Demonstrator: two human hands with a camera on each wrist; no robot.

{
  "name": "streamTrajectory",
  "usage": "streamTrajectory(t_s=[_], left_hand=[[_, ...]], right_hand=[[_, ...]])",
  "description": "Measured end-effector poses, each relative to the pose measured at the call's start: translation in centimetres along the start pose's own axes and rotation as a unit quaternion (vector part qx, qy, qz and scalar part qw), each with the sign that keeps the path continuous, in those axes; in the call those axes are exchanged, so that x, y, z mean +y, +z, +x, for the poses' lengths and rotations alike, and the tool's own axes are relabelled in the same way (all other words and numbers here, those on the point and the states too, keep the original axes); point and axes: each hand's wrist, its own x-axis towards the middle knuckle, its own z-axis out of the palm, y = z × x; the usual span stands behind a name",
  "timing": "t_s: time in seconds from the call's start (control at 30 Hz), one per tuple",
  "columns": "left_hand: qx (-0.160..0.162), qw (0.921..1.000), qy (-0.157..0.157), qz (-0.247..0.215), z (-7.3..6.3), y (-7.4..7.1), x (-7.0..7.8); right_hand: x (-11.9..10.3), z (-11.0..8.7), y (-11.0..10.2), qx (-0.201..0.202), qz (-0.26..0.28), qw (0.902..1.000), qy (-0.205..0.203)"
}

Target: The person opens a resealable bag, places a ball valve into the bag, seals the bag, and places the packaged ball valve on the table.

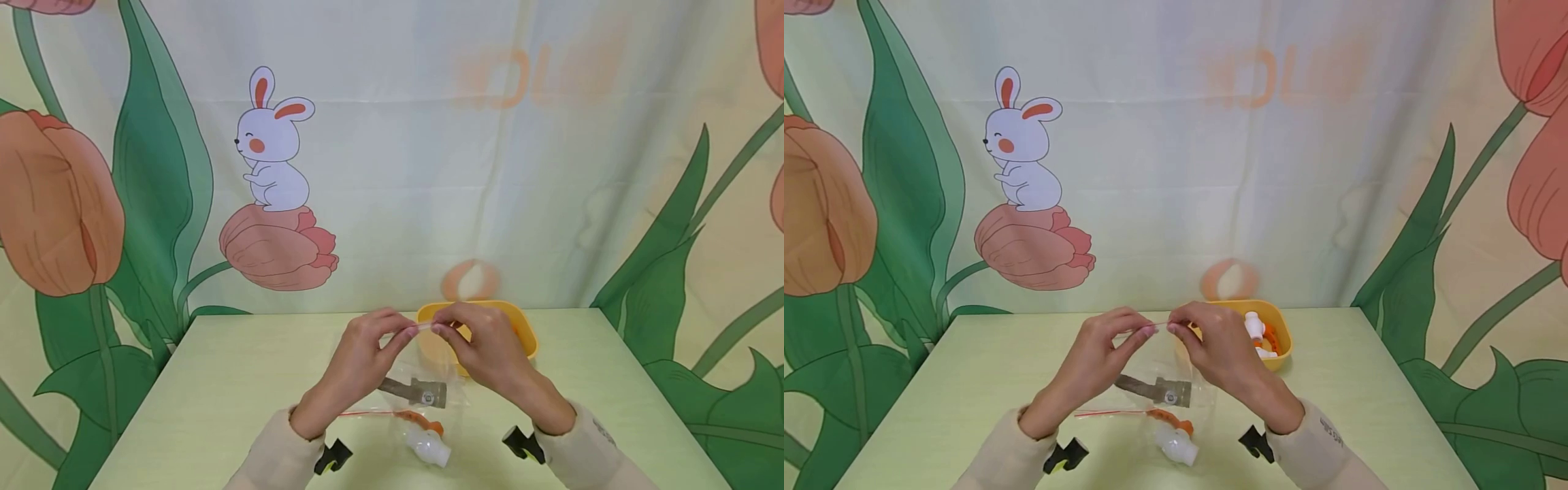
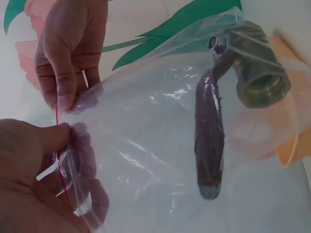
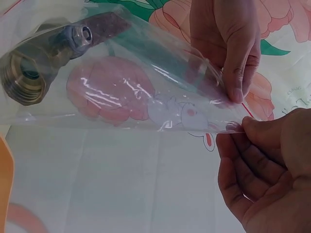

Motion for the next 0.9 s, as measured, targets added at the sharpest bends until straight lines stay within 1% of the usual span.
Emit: streamTrajectory(t_s=[0.13, 0.23, 0.4, 0.5, 0.57, 0.7, 0.9], left_hand=[[0.020, 0.9998, 0.010, 0.000, 0.05, 0.18, 0.07], [0.025, 0.9996, 0.009, 0.007, -0.01, 0.27, 0.09], [0.033, 0.9992, 0.013, 0.019, -0.17, 0.34, -0.04], [0.040, 0.9988, 0.018, 0.020, -0.25, 0.41, -0.18], [0.042, 0.9987, 0.020, 0.019, -0.29, 0.42, -0.21], [0.039, 0.9990, 0.018, 0.015, -0.32, 0.38, -0.21], [0.021, 0.9998, 0.004, 0.002, -0.28, 0.29, -0.12]], right_hand=[[-0.01, -0.10, -0.01, -0.009, 0.016, 0.9993, 0.034], [0.11, -0.24, 0.12, -0.021, 0.036, 0.9967, 0.069], [0.31, -0.35, 0.51, -0.046, 0.080, 0.9876, 0.127], [0.39, -0.37, 0.65, -0.058, 0.097, 0.9825, 0.149], [0.42, -0.37, 0.72, -0.060, 0.104, 0.9801, 0.158], [0.33, -0.36, 0.80, -0.056, 0.109, 0.9785, 0.166], [0.28, -0.50, 0.95, -0.037, 0.102, 0.9836, 0.144]])
